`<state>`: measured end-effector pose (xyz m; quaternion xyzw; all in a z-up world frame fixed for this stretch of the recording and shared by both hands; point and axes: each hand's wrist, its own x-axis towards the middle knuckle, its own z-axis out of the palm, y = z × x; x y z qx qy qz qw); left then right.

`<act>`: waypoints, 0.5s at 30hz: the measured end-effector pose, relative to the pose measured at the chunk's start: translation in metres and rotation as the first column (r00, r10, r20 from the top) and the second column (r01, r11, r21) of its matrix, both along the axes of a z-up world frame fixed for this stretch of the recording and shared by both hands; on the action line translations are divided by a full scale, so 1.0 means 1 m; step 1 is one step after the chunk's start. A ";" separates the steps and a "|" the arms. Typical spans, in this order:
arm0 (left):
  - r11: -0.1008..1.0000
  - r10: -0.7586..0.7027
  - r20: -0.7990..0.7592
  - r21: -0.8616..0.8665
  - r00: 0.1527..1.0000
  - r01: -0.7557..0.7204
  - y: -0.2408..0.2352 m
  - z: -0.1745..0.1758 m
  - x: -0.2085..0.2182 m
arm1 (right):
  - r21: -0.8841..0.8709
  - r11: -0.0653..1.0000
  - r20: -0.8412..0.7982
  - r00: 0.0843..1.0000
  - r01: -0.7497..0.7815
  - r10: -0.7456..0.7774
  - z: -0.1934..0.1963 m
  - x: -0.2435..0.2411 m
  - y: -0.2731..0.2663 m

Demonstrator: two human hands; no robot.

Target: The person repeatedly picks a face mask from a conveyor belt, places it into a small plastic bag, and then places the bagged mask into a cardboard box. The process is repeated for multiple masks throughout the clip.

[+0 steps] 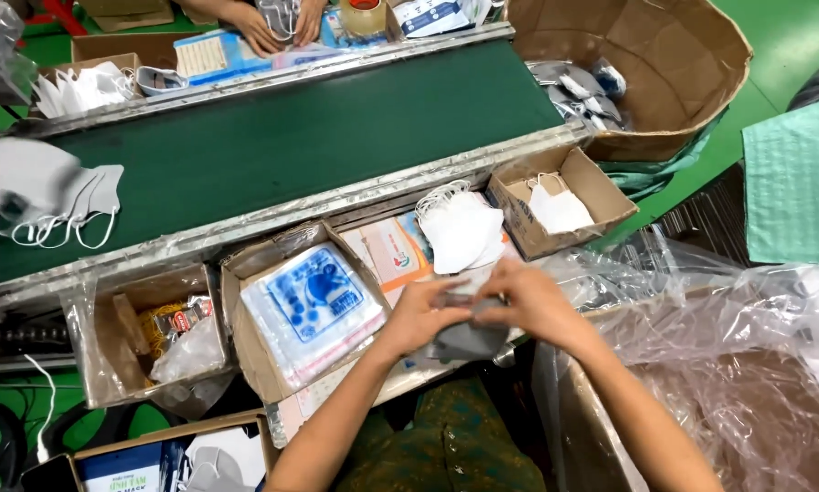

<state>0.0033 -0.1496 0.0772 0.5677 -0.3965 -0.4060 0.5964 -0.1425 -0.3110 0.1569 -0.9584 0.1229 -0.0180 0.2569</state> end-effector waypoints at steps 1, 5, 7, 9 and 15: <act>0.997 0.028 -0.144 0.072 0.989 -0.017 0.008 0.021 0.001 | 0.163 0.985 0.260 0.960 0.061 -0.103 0.003 -0.004 -0.004; 0.981 0.006 -0.273 -0.184 0.962 -0.058 0.009 0.010 0.000 | -0.375 0.869 0.659 0.752 0.324 0.003 0.045 -0.010 0.024; 0.982 -0.043 -0.329 -0.186 0.943 -0.020 0.007 0.016 -0.006 | -0.444 0.858 0.641 0.760 0.257 0.104 0.040 -0.008 0.030; 0.976 -0.082 -0.298 -0.219 0.951 0.015 0.005 0.016 -0.013 | -0.460 0.844 0.644 0.758 0.276 0.103 0.032 -0.001 0.036; 0.987 -0.110 -0.164 -0.133 0.980 0.089 0.006 0.013 -0.029 | -0.422 0.852 0.698 0.711 0.311 0.086 0.005 -0.007 0.019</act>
